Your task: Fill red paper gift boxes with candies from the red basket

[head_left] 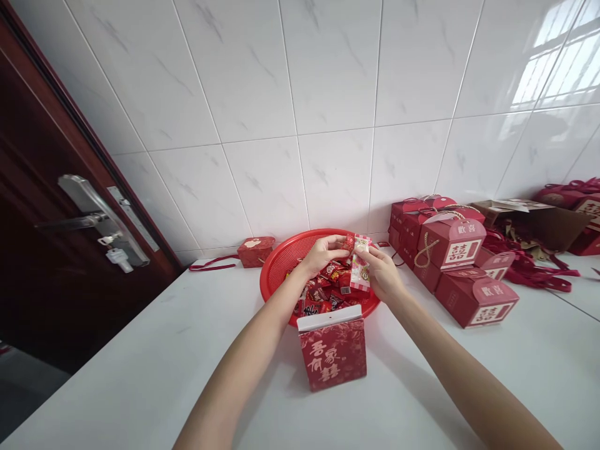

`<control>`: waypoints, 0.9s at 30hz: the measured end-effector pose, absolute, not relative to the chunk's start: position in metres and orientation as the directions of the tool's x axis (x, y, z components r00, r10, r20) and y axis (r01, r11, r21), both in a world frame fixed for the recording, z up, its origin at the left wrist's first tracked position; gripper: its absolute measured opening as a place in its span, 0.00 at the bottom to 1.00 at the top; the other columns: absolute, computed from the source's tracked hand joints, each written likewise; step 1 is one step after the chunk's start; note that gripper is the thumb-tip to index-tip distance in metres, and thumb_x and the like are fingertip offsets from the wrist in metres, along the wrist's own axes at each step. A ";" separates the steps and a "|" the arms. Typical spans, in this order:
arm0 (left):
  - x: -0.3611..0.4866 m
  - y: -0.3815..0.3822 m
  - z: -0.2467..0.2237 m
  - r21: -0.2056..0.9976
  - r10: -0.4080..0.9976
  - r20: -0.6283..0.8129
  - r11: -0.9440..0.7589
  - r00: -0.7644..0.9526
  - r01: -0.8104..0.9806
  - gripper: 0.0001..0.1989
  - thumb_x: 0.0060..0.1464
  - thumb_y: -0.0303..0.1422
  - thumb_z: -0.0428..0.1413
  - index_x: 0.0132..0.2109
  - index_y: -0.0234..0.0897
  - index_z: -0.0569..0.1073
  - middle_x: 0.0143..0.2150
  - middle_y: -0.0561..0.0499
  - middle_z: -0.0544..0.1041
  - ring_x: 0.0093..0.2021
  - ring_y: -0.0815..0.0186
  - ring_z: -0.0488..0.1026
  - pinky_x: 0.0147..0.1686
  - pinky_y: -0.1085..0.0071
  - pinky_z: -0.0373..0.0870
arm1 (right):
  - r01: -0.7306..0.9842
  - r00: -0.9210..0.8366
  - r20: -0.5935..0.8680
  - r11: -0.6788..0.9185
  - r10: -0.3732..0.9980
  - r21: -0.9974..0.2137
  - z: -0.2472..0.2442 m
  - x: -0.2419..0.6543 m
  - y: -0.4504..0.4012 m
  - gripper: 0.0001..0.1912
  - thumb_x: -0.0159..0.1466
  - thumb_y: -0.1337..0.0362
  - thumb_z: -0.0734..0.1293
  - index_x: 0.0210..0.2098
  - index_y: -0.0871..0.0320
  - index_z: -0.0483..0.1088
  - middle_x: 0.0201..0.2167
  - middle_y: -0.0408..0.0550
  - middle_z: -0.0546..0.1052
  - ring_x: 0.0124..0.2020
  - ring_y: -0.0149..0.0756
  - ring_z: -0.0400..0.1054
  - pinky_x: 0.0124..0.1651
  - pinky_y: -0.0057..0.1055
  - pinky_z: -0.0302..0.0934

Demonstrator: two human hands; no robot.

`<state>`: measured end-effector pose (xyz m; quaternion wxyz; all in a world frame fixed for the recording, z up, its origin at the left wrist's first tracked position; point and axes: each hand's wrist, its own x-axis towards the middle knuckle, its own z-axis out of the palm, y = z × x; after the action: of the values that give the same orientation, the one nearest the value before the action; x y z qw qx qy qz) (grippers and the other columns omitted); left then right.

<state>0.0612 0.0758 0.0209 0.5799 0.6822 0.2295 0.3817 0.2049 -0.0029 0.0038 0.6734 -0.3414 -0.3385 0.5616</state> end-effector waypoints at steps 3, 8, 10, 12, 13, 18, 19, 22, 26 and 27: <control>0.062 0.077 0.019 0.961 0.768 0.271 -0.248 0.580 -0.120 0.21 0.42 0.33 0.69 0.45 0.32 0.78 0.48 0.42 0.81 0.47 0.57 0.77 0.50 0.60 0.71 | -0.537 0.154 0.106 0.173 0.982 -0.825 0.001 0.202 -0.001 0.22 0.42 0.54 0.81 0.33 0.56 0.76 0.29 0.45 0.81 0.31 0.43 0.76 0.33 0.36 0.69; 0.065 0.079 0.013 0.844 0.768 0.191 -0.447 0.611 0.298 0.19 0.55 0.27 0.55 0.54 0.33 0.75 0.51 0.42 0.80 0.48 0.61 0.78 0.50 0.64 0.73 | -0.553 0.407 0.138 0.364 0.903 -0.749 -0.005 0.201 0.006 0.21 0.42 0.54 0.81 0.32 0.54 0.76 0.29 0.41 0.80 0.30 0.37 0.74 0.33 0.32 0.67; 0.065 0.080 0.006 0.769 0.770 0.111 -0.466 0.628 0.436 0.18 0.51 0.22 0.55 0.49 0.34 0.78 0.47 0.45 0.82 0.46 0.61 0.78 0.49 0.66 0.73 | -0.551 0.453 0.136 0.397 0.881 -0.735 -0.006 0.201 0.008 0.20 0.43 0.54 0.81 0.31 0.53 0.75 0.29 0.38 0.80 0.31 0.35 0.73 0.33 0.30 0.66; 0.063 0.083 -0.001 0.695 0.766 0.008 -0.467 0.643 0.547 0.18 0.43 0.19 0.58 0.42 0.35 0.80 0.40 0.49 0.83 0.42 0.60 0.79 0.46 0.67 0.73 | -0.552 0.463 0.140 0.408 0.875 -0.727 -0.006 0.202 0.008 0.19 0.43 0.54 0.81 0.31 0.53 0.75 0.28 0.37 0.79 0.31 0.34 0.73 0.34 0.30 0.66; 0.062 0.084 -0.005 0.645 0.766 -0.044 -0.468 0.642 0.603 0.19 0.39 0.17 0.59 0.40 0.36 0.81 0.37 0.51 0.82 0.40 0.59 0.79 0.45 0.67 0.73 | -0.556 0.458 0.136 0.403 0.878 -0.727 -0.006 0.202 0.008 0.19 0.43 0.54 0.81 0.31 0.53 0.75 0.28 0.38 0.79 0.31 0.34 0.74 0.34 0.30 0.66; 0.056 0.094 -0.012 0.421 0.823 -0.149 -0.449 0.548 0.788 0.21 0.32 0.17 0.61 0.37 0.38 0.80 0.37 0.48 0.82 0.43 0.52 0.78 0.47 0.63 0.72 | -0.597 0.420 0.113 0.368 0.901 -0.713 -0.006 0.203 0.010 0.19 0.44 0.55 0.81 0.31 0.55 0.75 0.28 0.41 0.80 0.32 0.38 0.75 0.36 0.33 0.69; 0.055 0.096 -0.011 0.394 0.835 -0.147 -0.442 0.530 0.806 0.20 0.34 0.17 0.61 0.37 0.38 0.80 0.39 0.47 0.82 0.43 0.52 0.78 0.47 0.63 0.72 | -0.604 0.414 0.118 0.369 0.903 -0.706 -0.006 0.203 0.011 0.19 0.44 0.56 0.80 0.31 0.55 0.75 0.29 0.41 0.81 0.33 0.38 0.76 0.37 0.34 0.70; 0.051 0.098 -0.006 0.356 0.857 -0.122 -0.432 0.500 0.829 0.18 0.40 0.19 0.59 0.39 0.38 0.80 0.40 0.48 0.82 0.44 0.56 0.77 0.46 0.67 0.71 | -0.613 0.390 0.118 0.353 0.913 -0.707 -0.005 0.204 0.011 0.18 0.44 0.57 0.80 0.31 0.55 0.76 0.30 0.43 0.81 0.34 0.41 0.77 0.38 0.36 0.71; 0.049 0.093 -0.001 0.357 0.849 -0.109 -0.452 0.517 0.818 0.21 0.49 0.21 0.54 0.49 0.40 0.80 0.40 0.51 0.81 0.43 0.62 0.77 0.42 0.74 0.71 | -0.609 0.339 0.090 0.292 0.936 -0.738 -0.003 0.204 0.008 0.18 0.45 0.56 0.80 0.32 0.55 0.76 0.29 0.44 0.81 0.35 0.43 0.77 0.38 0.37 0.72; 0.050 0.090 -0.001 0.356 0.837 -0.125 -0.463 0.533 0.811 0.23 0.49 0.21 0.54 0.51 0.40 0.79 0.41 0.51 0.81 0.43 0.63 0.77 0.41 0.74 0.71 | -0.608 0.330 0.082 0.278 0.941 -0.744 -0.002 0.203 0.007 0.18 0.45 0.56 0.80 0.31 0.55 0.76 0.29 0.44 0.81 0.35 0.43 0.77 0.38 0.37 0.72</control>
<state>0.0501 0.0904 -0.0008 0.1895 0.8547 0.4822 0.0337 0.2035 0.0070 -0.0023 0.7534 -0.3118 -0.2670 0.5137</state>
